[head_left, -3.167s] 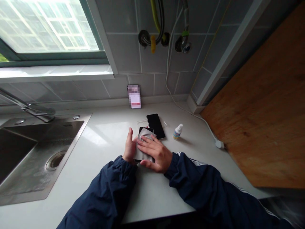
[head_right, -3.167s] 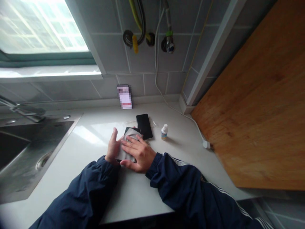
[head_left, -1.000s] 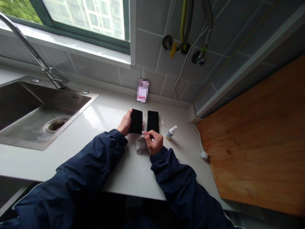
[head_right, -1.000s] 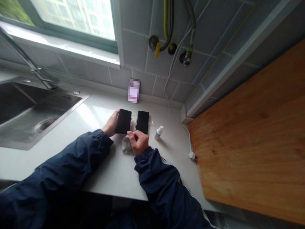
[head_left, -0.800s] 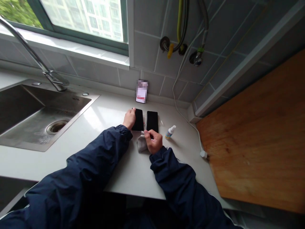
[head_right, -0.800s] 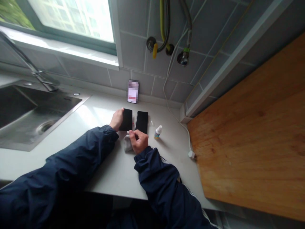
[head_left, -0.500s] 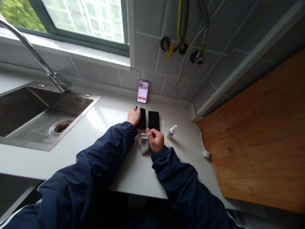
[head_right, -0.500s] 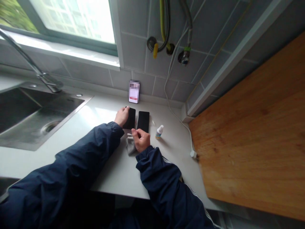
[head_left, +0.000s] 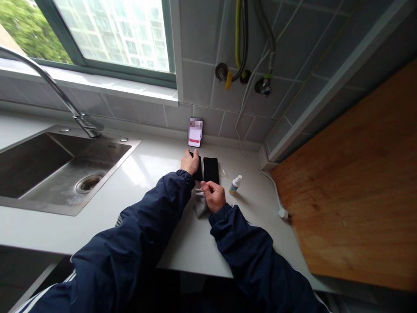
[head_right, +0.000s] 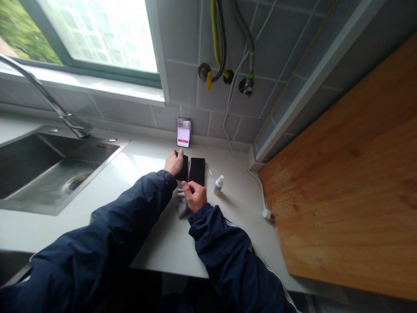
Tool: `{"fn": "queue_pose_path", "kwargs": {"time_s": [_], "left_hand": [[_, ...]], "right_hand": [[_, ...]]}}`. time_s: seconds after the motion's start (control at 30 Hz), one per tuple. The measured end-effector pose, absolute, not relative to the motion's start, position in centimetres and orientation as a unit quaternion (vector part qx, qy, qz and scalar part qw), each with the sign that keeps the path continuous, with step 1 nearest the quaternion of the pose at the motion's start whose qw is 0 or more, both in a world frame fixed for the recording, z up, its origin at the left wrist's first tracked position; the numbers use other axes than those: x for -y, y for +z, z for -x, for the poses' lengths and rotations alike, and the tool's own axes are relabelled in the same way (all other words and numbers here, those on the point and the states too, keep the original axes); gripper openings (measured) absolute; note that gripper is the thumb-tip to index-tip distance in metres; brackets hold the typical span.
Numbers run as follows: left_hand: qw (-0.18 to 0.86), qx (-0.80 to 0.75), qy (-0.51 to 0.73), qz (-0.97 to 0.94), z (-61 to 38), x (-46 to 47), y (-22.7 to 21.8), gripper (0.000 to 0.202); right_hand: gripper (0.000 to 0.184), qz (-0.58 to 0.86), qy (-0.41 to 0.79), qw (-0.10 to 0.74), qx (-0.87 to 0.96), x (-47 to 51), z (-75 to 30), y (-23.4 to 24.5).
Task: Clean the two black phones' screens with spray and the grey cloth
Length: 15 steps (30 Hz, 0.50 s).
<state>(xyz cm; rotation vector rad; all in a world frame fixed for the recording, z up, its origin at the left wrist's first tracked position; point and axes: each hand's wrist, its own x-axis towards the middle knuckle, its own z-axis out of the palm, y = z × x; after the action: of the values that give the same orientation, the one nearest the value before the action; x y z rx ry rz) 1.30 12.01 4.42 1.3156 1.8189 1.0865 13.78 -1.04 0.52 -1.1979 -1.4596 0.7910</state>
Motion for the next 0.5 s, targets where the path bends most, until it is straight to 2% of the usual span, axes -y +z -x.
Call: {"fn": "queue_pose_path", "kwargs": {"time_s": [0.17,0.5], "left_hand": [[0.334,-0.678,0.427,-0.497,-1.6,-11.7,4.9,0.066],[0.389,-0.615,0.485,-0.485,-0.3,-10.0,4.1,0.059]], "right_hand": [[0.059,0.499,0.331,0.518,0.611,1.0,-13.8,0.4],[0.060,0.501,0.325,0.512,0.617,1.0,-13.9,0.3]]}}
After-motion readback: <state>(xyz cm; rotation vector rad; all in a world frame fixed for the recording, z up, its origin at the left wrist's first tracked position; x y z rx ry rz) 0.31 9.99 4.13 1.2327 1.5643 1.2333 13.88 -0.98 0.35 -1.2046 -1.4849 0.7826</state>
